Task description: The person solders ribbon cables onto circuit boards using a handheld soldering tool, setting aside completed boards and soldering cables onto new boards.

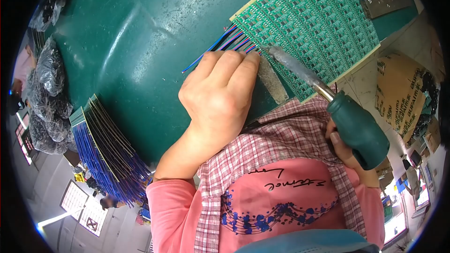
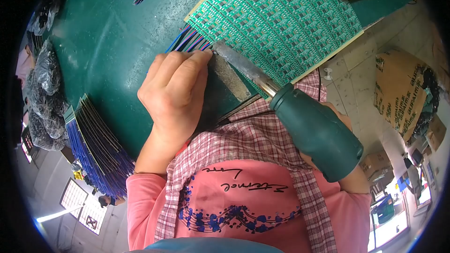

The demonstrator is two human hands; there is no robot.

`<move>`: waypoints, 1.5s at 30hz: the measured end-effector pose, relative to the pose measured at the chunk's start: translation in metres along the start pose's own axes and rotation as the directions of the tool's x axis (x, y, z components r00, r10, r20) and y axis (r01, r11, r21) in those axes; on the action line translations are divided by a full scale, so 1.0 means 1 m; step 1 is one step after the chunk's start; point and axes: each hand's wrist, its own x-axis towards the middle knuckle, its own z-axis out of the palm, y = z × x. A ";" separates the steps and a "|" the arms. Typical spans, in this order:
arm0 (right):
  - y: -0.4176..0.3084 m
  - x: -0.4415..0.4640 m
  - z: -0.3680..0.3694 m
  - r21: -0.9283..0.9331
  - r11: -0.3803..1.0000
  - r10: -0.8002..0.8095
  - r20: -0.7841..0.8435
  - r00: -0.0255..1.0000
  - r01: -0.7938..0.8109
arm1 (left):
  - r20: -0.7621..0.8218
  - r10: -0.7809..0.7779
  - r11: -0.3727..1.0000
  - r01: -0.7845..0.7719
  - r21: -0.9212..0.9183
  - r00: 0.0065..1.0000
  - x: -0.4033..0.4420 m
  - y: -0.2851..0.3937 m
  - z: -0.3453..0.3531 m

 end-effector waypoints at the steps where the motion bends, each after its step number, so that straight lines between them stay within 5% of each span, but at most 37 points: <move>1: 0.003 -0.005 0.003 0.045 0.995 0.091 0.022 0.996 -0.092 | 0.004 -0.010 1.000 0.010 -0.010 1.000 0.001 0.001 -0.001; 3: 0.003 -0.006 0.004 0.077 0.984 0.157 0.044 0.987 -0.160 | 0.008 -0.018 1.000 0.018 -0.018 1.000 0.001 0.002 -0.002; 9: 0.005 -0.005 0.001 -0.037 0.997 -0.071 -0.028 0.997 0.070 | -0.015 0.028 0.999 -0.028 0.024 0.999 -0.001 -0.001 0.002; 13: 0.010 -0.007 0.002 -0.127 0.990 -0.058 0.058 0.997 0.065 | -0.021 0.030 0.999 -0.029 0.026 0.999 -0.002 -0.001 0.003; 22: 0.017 -0.018 0.002 0.109 0.994 0.029 0.006 1.000 -0.029 | -0.023 -0.006 1.000 0.006 0.000 1.000 -0.003 0.002 0.002; 28: 0.004 -0.002 -0.002 0.096 0.991 -0.091 0.019 0.996 0.089 | -0.033 -0.023 1.000 0.023 0.003 0.999 -0.002 0.005 0.002; 33: 0.002 -0.006 0.002 0.245 0.968 0.057 -0.012 0.998 -0.052 | -0.042 -0.122 0.991 0.119 -0.068 0.992 -0.005 0.006 0.006; 41: 0.007 -0.005 -0.005 0.020 0.990 -0.139 0.053 0.989 0.138 | 0.030 -0.272 0.919 0.269 -0.287 0.962 -0.005 0.004 0.004; 45: -0.002 -0.009 -0.002 0.017 0.999 -0.051 0.021 0.998 0.051 | 0.013 -0.157 0.981 0.157 -0.114 0.988 -0.004 0.007 0.003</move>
